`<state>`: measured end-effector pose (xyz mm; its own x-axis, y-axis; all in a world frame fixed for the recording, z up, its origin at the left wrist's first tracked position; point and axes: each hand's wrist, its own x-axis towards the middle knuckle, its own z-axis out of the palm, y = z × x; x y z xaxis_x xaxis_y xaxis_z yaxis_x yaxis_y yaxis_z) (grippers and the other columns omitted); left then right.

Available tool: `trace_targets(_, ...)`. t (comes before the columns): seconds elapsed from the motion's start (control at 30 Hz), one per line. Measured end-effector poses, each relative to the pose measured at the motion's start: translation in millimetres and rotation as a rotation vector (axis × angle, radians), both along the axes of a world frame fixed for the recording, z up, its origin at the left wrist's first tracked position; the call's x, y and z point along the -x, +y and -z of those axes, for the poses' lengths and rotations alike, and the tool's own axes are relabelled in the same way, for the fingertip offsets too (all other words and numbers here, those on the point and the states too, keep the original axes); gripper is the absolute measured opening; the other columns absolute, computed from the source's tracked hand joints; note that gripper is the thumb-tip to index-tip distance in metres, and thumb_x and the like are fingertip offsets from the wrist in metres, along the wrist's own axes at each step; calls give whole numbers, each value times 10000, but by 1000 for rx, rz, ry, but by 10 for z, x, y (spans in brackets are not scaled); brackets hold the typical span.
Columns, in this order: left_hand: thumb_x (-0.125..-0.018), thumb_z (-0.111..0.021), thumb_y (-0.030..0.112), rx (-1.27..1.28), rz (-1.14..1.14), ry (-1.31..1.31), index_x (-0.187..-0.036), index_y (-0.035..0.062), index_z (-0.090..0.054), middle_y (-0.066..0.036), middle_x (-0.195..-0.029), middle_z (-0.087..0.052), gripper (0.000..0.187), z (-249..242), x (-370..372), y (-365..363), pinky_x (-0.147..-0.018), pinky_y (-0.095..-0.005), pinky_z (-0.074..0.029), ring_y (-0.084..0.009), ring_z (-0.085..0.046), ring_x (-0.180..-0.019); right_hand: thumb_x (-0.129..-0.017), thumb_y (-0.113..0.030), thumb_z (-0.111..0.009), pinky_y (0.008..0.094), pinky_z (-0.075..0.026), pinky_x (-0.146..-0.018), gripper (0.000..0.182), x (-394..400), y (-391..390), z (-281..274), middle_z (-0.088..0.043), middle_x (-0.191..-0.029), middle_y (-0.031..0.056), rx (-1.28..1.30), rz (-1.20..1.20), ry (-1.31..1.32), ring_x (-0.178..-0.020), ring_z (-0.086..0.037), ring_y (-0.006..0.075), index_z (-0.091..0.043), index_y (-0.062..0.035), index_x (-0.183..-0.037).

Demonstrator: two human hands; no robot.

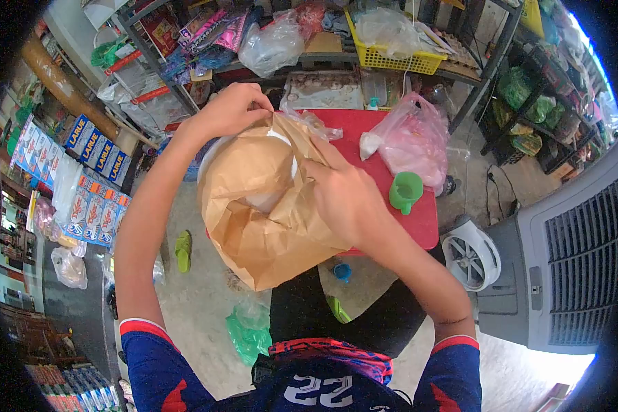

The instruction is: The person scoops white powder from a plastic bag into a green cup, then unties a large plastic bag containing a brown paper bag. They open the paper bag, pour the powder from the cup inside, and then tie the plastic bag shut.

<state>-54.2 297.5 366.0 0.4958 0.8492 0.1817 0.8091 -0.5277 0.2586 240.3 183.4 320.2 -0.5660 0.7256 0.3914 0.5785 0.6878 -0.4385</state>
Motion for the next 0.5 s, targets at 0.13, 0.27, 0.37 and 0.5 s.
trace_targets(0.13, -910, -751, 148, -20, -2, 32, -1034, 64, -835, -166, -973, -701, 172, -17, -41, -14, -856, -450, -547, -367, -696, -970, -939, -246, -665, 513, -559, -955, 312, -65, 238, -416, -611, -1432, 277, 94, -53, -252, -1149, -692, 436, -762, -2, -1108)
trace_targets(0.27, -905, -753, 141, -22, 1, 43, -1035, 61, -835, -173, -977, -701, 173, -44, -51, -28, -864, -455, -548, -379, -695, -982, -924, -381, -681, 519, -559, -827, 404, 99, 655, -848, -737, -988, 264, 231, -147, -433, -914, -724, 433, -782, 6, -868)
trace_targets(0.37, -867, -730, 109, -72, 0, 45, -1037, 33, -833, -217, -984, -783, 213, -72, -81, -60, -880, -456, -593, -390, -757, -951, -886, -393, -701, 517, -566, -768, 417, 301, 978, -799, -722, -796, 254, 202, -77, -423, -825, -732, 434, -772, 10, -803)
trace_targets(0.5, -892, -770, 141, -8, -21, 45, -1034, 60, -830, -172, -986, -700, 175, -58, -78, -63, -878, -455, -550, -380, -694, -990, -811, -367, -771, 487, -587, -769, 376, 507, 1244, -561, -741, -800, 249, 78, -57, -398, -820, -754, 405, -785, 9, -802)
